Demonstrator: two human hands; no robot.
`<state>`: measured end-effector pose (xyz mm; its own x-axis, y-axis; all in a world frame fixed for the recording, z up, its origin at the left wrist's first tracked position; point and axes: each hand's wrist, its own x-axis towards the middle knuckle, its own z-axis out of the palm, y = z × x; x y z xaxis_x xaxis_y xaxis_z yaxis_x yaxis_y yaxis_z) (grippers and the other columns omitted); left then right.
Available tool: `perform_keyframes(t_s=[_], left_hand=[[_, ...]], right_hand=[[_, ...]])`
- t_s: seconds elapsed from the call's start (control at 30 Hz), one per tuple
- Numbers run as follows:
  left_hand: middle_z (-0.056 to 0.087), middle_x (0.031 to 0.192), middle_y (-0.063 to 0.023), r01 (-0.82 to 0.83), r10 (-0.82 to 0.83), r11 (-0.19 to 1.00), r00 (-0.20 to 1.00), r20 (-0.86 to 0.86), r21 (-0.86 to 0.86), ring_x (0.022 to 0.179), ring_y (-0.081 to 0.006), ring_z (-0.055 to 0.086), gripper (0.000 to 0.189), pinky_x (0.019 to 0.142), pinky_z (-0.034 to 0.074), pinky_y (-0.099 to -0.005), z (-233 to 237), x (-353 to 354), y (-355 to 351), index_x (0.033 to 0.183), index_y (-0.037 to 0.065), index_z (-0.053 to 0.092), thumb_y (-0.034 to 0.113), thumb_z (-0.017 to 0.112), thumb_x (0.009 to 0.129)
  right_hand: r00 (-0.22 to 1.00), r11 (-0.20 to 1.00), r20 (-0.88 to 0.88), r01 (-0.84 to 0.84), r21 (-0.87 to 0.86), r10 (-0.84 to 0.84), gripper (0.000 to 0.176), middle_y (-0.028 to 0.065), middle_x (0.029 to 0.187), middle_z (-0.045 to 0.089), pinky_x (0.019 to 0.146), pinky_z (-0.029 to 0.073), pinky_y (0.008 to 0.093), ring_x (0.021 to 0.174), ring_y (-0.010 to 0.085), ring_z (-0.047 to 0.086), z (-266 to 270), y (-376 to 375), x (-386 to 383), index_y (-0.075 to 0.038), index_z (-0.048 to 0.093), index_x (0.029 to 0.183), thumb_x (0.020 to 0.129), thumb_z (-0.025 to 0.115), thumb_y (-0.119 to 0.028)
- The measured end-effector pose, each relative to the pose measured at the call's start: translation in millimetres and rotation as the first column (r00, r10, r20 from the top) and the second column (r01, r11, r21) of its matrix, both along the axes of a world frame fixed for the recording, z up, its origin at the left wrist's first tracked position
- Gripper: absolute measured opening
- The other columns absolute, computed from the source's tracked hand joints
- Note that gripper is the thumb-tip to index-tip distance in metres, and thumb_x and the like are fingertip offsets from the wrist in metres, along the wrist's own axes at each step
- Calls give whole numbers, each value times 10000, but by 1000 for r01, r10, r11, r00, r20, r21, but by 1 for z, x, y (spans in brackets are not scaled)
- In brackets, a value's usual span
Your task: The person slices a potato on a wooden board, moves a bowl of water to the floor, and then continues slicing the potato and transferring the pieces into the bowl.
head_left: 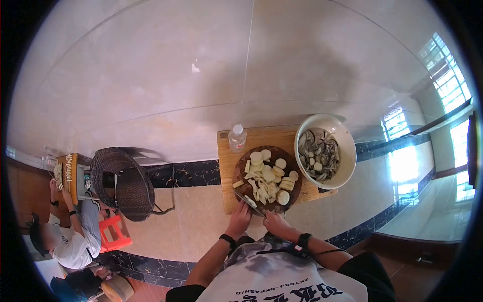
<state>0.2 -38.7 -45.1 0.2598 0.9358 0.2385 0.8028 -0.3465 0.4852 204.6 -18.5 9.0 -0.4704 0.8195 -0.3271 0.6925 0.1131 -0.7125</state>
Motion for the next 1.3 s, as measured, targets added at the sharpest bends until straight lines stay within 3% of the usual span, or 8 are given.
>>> perform_keyframes(t_s=[0.17, 0.3, 0.37, 0.5, 0.67, 0.77, 1.1, 1.3], left_hand=[[602, 1253, -202, -6, 7, 999, 1000, -14, 39, 1294, -386, 535, 343, 1035, 503, -429, 11, 0, 2, 1153, -77, 657, 81, 615, 851], [604, 1237, -191, -22, 26, 996, 999, -40, 84, 1295, -370, 536, 345, 1027, 512, -411, 9, 1, 3, 1151, -83, 654, 74, 614, 847], [607, 1226, -188, -25, 29, 996, 999, -44, 88, 1274, -361, 544, 324, 1020, 512, -409, 7, 3, 2, 1125, -80, 657, 76, 616, 844], [610, 1205, -185, -2, 7, 999, 996, -91, 52, 1221, -353, 557, 275, 1001, 511, -414, 13, 1, 0, 1068, -71, 659, 83, 619, 843], [603, 1201, -184, -17, 21, 996, 998, -55, 84, 1205, -361, 553, 267, 1008, 494, -435, 9, 0, -5, 1052, -65, 660, 83, 625, 833], [597, 1211, -192, -22, 24, 997, 999, -22, 80, 1214, -366, 546, 278, 1026, 481, -446, 13, 0, -7, 1067, -66, 662, 77, 624, 832], [567, 1343, -209, -24, 24, 999, 1000, 4, -36, 1324, -385, 495, 340, 1062, 464, -455, 9, 0, -9, 1192, -78, 646, 82, 591, 897], [583, 1321, -190, -41, 43, 999, 997, 57, -34, 1282, -378, 528, 324, 1047, 474, -441, 3, -1, -8, 1212, -64, 637, 77, 585, 925]], right_hand=[[998, 999, 46, 41, -14, -40, 237, 338, 692, 588, 659, 462, 640, 706, 566, 588, 12, -5, -4, 38, 498, 1018, 916, 553, -169], [996, 995, 18, -88, 40, 87, 231, 343, 765, 601, 695, 461, 633, 775, 561, 593, 35, -3, 10, 38, 503, 999, 915, 557, -169], [1000, 999, 4, -11, 30, 11, 226, 345, 814, 606, 720, 466, 626, 818, 555, 595, 28, -6, 15, 37, 506, 987, 916, 556, -172], [986, 970, 53, -164, 178, 157, 222, 334, 847, 603, 748, 479, 614, 853, 540, 599, 6, -12, 24, 30, 512, 977, 921, 559, -180], [993, 990, 6, -114, 89, 114, 219, 309, 755, 593, 674, 487, 617, 748, 544, 608, 37, -13, 13, 18, 523, 969, 940, 562, -195], [992, 985, -49, -109, 136, 117, 216, 308, 722, 594, 638, 482, 619, 704, 550, 604, 27, -17, 13, 9, 525, 971, 949, 558, -203], [997, 995, -19, -78, 60, 79, 204, 313, 741, 607, 653, 469, 629, 743, 563, 598, 39, -20, 12, 0, 524, 996, 949, 549, -197], [996, 995, -5, -94, 26, 94, 208, 326, 781, 610, 670, 470, 627, 772, 561, 601, 34, -19, 15, 4, 516, 1003, 948, 540, -195]])
